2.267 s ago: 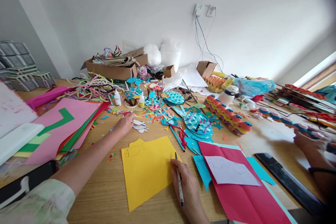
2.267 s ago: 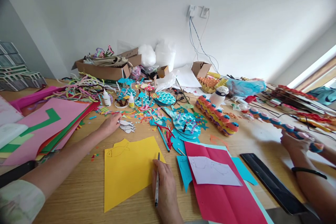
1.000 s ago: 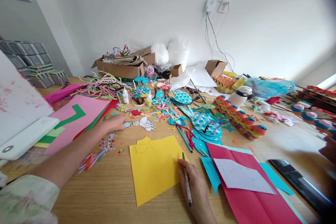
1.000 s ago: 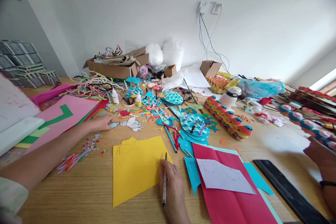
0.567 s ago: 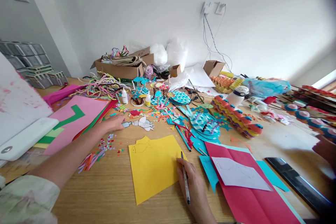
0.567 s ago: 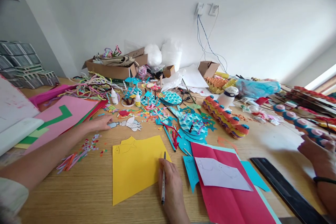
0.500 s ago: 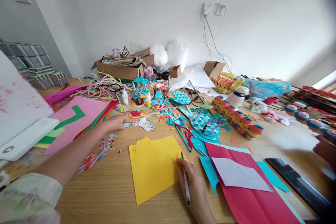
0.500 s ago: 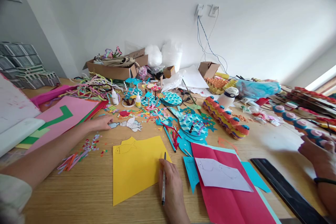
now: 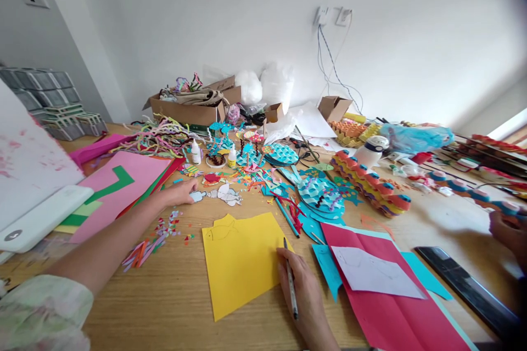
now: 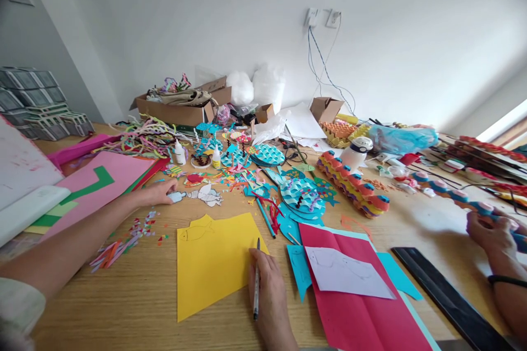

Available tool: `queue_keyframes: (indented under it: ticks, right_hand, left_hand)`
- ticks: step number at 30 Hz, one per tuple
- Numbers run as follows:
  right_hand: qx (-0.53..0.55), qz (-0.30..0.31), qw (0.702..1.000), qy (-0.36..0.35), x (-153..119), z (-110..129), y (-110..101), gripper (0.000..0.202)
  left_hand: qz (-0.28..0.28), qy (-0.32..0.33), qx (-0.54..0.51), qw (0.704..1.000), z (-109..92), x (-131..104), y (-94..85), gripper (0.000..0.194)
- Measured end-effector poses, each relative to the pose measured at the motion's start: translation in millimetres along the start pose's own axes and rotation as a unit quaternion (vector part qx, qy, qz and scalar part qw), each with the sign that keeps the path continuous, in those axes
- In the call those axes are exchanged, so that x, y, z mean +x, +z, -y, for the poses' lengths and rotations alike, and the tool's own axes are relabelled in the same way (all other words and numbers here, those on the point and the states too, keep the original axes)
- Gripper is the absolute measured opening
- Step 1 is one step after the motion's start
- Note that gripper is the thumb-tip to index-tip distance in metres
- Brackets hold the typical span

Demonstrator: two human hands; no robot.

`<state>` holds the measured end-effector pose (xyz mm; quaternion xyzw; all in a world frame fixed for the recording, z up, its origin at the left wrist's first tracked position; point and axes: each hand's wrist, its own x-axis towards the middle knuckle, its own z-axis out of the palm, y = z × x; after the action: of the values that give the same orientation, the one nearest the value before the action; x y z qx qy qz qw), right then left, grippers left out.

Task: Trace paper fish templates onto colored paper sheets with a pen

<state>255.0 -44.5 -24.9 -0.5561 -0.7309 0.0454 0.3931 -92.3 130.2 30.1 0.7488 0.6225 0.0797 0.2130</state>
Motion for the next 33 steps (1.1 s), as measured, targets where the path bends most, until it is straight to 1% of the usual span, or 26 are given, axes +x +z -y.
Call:
queue_keyframes:
  ticks: [4, 8, 11, 12, 13, 14, 16, 18, 19, 21, 24, 25, 27, 30, 32, 33]
  right_hand:
    - [0.002, 0.004, 1.0, 0.009, 0, 0, 2, 0.027]
    - [0.004, -0.005, 1.0, 0.014, 0, 6, -3, 0.025]
    - [0.009, -0.042, 0.999, 0.012, 7, 16, -20, 0.024]
    - [0.014, -0.064, 0.998, 0.019, 11, 21, -27, 0.023]
    - [0.024, -0.069, 0.997, 0.029, 17, 26, -34, 0.023]
    - [0.042, -0.07, 0.995, 0.049, 25, 31, -40, 0.023]
    - [0.092, -0.044, 0.99, 0.096, 42, 39, -45, 0.026]
    - [0.166, -0.021, 0.976, 0.142, 60, 43, -40, 0.025]
    - [0.212, 0.005, 0.965, 0.153, 68, 44, -34, 0.027]
    - [0.288, 0.035, 0.942, 0.168, 80, 42, -19, 0.027]
    - [0.39, 0.058, 0.898, 0.195, 89, 38, 0, 0.024]
    - [0.411, 0.057, 0.884, 0.214, 91, 37, 5, 0.022]
    - [0.431, 0.051, 0.866, 0.248, 93, 37, 11, 0.019]
    - [0.431, 0.047, 0.858, 0.274, 98, 34, 15, 0.018]
    - [0.417, 0.044, 0.867, 0.27, 101, 27, 19, 0.018]
    - [0.402, 0.041, 0.876, 0.264, 102, 23, 21, 0.019]
  left_hand:
    - [-0.003, 0.024, -0.087, 0.996, -5, -4, -7.0, 0.029]
    - [-0.001, 0.055, -0.168, 0.984, -23, -12, -14.6, 0.028]
    - [-0.001, 0.083, -0.213, 0.973, -48, -22, -16.3, 0.027]
    - [-0.005, 0.095, -0.228, 0.969, -58, -25, -15.4, 0.026]
    - [-0.004, 0.104, -0.242, 0.965, -69, -29, -13.4, 0.025]
    - [-0.003, 0.112, -0.257, 0.96, -80, -33, -10.3, 0.023]
    - [0.008, 0.126, -0.284, 0.95, -102, -40, -1.3, 0.021]
    - [0.019, 0.133, -0.303, 0.943, -122, -47, 10.7, 0.02]
    - [0.026, 0.135, -0.314, 0.939, -129, -49, 17.2, 0.02]
    - [0.036, 0.132, -0.322, 0.937, -141, -54, 30.2, 0.018]
    - [0.036, 0.117, -0.322, 0.939, -149, -57, 47.7, 0.015]
    - [0.034, 0.11, -0.319, 0.941, -149, -57, 52.3, 0.015]
    - [0.029, 0.1, -0.31, 0.945, -150, -56, 58.2, 0.015]
    - [0.002, 0.089, -0.293, 0.952, -146, -57, 58.8, 0.017]
    - [-0.031, 0.08, -0.277, 0.957, -143, -64, 56.8, 0.016]
    - [-0.045, 0.08, -0.261, 0.961, -142, -71, 56.7, 0.013]
